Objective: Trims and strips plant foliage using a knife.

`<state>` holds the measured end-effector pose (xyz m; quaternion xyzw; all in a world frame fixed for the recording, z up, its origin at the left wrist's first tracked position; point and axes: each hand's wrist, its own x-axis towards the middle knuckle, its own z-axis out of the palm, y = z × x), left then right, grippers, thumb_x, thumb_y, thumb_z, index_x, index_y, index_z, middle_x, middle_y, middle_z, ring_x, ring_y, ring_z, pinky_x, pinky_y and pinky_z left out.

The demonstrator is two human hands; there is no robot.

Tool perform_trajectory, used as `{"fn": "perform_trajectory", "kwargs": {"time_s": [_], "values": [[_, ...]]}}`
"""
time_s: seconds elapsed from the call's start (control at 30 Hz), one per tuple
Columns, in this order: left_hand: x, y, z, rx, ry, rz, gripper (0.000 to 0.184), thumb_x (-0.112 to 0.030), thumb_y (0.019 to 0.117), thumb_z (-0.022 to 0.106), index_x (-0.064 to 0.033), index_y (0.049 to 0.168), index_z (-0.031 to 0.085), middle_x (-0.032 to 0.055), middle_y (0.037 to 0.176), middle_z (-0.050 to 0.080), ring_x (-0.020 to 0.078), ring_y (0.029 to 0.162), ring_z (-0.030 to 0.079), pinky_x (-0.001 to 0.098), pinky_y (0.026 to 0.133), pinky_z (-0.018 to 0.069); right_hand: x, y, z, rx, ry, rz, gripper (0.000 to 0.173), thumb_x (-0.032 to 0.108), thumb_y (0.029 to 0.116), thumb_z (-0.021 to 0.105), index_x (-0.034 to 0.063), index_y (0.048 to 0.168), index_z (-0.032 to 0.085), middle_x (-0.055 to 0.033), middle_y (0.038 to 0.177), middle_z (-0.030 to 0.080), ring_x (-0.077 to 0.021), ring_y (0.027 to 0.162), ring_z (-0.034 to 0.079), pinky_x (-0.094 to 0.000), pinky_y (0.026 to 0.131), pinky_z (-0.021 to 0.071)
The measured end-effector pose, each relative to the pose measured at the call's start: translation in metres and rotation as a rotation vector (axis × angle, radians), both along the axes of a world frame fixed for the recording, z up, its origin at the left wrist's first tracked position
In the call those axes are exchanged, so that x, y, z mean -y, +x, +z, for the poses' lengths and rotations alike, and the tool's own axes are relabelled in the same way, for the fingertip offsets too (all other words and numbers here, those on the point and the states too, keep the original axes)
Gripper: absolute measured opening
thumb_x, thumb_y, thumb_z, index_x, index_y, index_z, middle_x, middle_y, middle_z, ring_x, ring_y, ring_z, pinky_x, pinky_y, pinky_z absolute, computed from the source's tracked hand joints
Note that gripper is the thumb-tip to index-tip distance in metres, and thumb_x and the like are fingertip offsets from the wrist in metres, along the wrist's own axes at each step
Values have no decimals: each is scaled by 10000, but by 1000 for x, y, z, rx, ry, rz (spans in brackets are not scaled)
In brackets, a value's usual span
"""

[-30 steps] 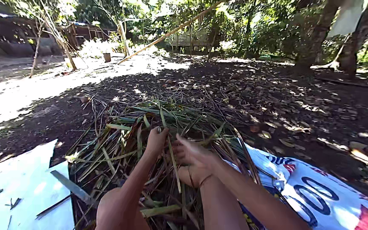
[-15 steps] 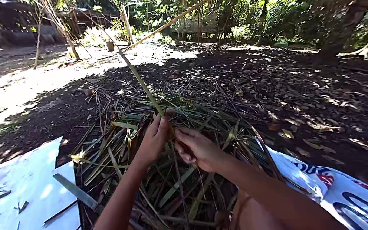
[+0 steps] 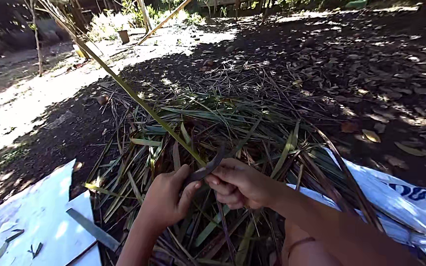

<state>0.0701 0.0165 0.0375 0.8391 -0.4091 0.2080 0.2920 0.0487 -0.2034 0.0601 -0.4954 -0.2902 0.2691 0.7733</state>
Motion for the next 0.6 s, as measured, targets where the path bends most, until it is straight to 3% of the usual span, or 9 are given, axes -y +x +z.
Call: {"fn": "perform_trajectory", "kwargs": {"time_s": [0.2,0.27,0.33,0.4,0.43,0.53,0.6], "values": [[-7,15,-9,164,33,225,623,-535,1069,293,-41,839,594,49,563,501,162,460,521,326,424,420,-3,3,0,-235,20,42,360,185,1091,217,200,837,470,161,542,349,93,400,282,-67,391,265],[-32,24,2,29,-126,420,590,-503,1070,350,-7,877,603,12,568,465,97,474,470,301,464,416,-2,-7,3,-248,-25,72,358,217,1102,227,201,839,470,159,533,341,91,391,286,-69,380,269],[-70,29,10,-113,-313,551,482,-470,1065,370,-52,920,560,-87,616,407,-13,508,410,213,506,386,1,-21,4,-186,-127,115,326,221,1096,256,203,852,472,158,538,334,82,400,289,-86,384,268],[-77,20,10,-242,-482,481,289,-361,1056,366,-133,950,506,-184,638,434,-93,526,453,122,525,433,5,-23,1,-80,-260,132,305,211,1093,281,176,872,488,145,548,333,64,411,295,-104,396,266],[-71,14,9,-316,-557,392,231,-291,1055,366,-135,984,522,-184,653,497,-73,551,514,135,558,484,8,-19,-3,-34,-329,126,303,211,1091,291,161,882,504,140,547,333,57,415,298,-113,401,265],[-49,7,5,-559,-753,124,187,-171,1042,345,-157,1115,516,-100,735,634,41,650,648,238,676,590,24,-4,-11,46,-507,83,290,196,1079,307,130,922,541,131,552,324,43,423,294,-131,413,256],[-38,0,6,-678,-824,15,188,-137,1033,349,-166,1150,494,-77,743,621,38,597,614,207,611,569,38,2,-11,76,-615,100,289,200,1066,319,127,917,555,127,543,332,38,413,302,-135,403,262]]}}
